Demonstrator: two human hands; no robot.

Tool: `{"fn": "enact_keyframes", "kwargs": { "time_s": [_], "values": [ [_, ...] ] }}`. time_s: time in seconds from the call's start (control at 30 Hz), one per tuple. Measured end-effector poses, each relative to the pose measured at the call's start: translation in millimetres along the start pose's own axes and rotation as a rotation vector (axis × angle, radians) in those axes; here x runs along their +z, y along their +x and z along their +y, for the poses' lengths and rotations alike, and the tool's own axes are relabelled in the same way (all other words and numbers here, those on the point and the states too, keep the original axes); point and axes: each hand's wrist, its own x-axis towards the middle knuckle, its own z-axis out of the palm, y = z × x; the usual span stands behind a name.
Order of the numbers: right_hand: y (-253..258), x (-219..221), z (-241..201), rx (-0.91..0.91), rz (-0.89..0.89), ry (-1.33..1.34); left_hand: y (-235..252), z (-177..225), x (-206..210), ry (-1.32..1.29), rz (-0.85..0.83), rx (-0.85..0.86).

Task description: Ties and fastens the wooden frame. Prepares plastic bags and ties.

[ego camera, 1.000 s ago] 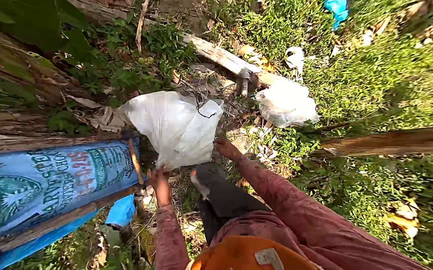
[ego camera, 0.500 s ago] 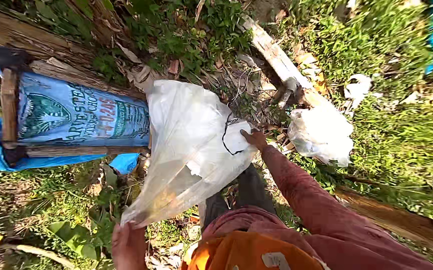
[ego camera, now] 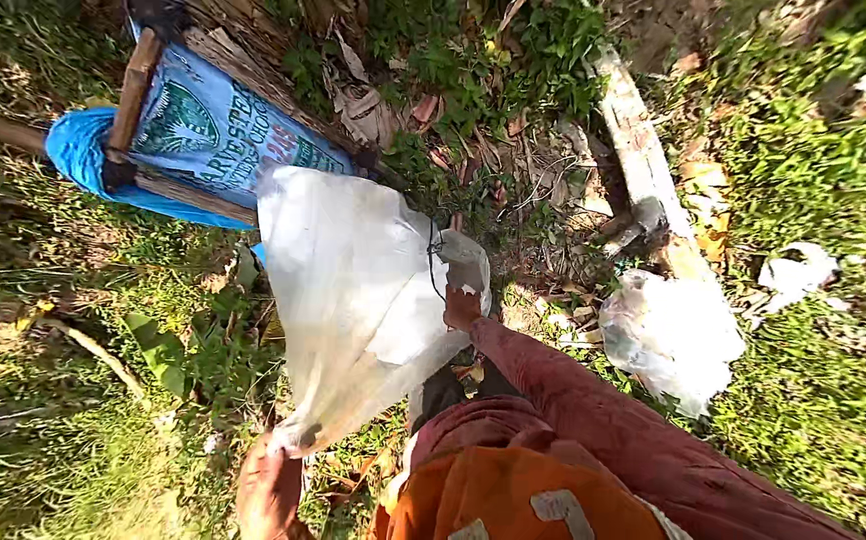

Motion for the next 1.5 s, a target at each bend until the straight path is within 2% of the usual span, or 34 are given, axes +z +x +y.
{"fn": "enact_keyframes", "kwargs": {
  "time_s": [0.1, 0.2, 0.27, 0.33, 0.4, 0.43, 0.47, 0.53, 0.6, 0.67, 0.7, 0.77, 0.83, 0.87, 0.93, 0.97, 1.07, 1.17, 1.27, 1.37, 1.43, 1.5],
  "values": [
    [-11, 2, 17, -0.049, 0.126, 0.02, -24, 12, -6, -0.016, 0.008, 0.057],
    [-26, -28, 38, -0.033, 0.1, 0.049, -31, 15, -31, -0.045, 0.141, 0.129],
    [-37, -59, 57, 0.022, 0.075, 0.347, -30, 10, -49, -0.08, 0.302, 0.148],
    [-35, -94, 70, 0.008, 0.139, 0.829, -23, -5, -70, -0.067, 0.432, 0.139],
    [-48, -155, 50, -0.174, 0.23, 1.185, -11, -24, -82, 0.081, 0.573, 0.037],
    [-62, -193, 27, -0.319, 0.274, 1.245, -4, -35, -83, 0.215, 0.611, -0.048],
    [-84, -229, 1, -0.491, 0.299, 1.217, 2, -45, -79, 0.392, 0.611, -0.136],
    [-139, -280, -54, -0.827, 0.298, 1.021, 18, -56, -56, 0.645, 0.509, -0.228],
    [-190, -295, -107, -1.107, 0.187, 0.795, 40, -46, -4, 0.648, 0.385, -0.149],
    [-228, -288, -148, -1.296, 0.002, 0.558, 62, -26, 59, 0.399, 0.207, 0.045],
    [-243, -283, -162, -1.354, -0.098, 0.441, 74, -15, 86, 0.186, 0.044, 0.127],
    [-264, -273, -177, -1.416, -0.218, 0.289, 100, 11, 133, -0.248, -0.243, 0.138],
    [-277, -274, -173, -1.41, -0.222, 0.203, 135, 36, 158, -0.567, -0.304, 0.128],
    [-281, -278, -162, -1.383, -0.176, 0.166, 160, 53, 158, -0.595, -0.319, 0.146],
    [-279, -292, -129, -1.255, -0.016, 0.115, 196, 93, 142, -0.502, -0.276, 0.263],
    [-276, -298, -111, -1.199, 0.048, 0.13, 201, 112, 132, -0.362, -0.268, 0.348],
    [-280, -320, -65, -1.184, 0.129, 0.245, 189, 163, 124, 0.099, -0.299, 0.566],
    [-313, -335, -42, -1.215, 0.273, 0.363, 164, 209, 135, 0.267, -0.278, 0.776],
    [-333, -359, -37, -1.313, 0.439, 0.394, 141, 263, 143, 0.382, -0.082, 0.945],
    [-322, -379, -38, -1.291, 0.542, 0.271, 139, 287, 120, 0.545, 0.252, 0.883],
    [-311, -378, -32, -1.241, 0.564, 0.228, 146, 285, 95, 0.39, 0.322, 0.794],
    [-315, -383, -25, -1.294, 0.563, 0.305, 148, 283, 78, 0.106, 0.212, 0.825]
  ]
}}
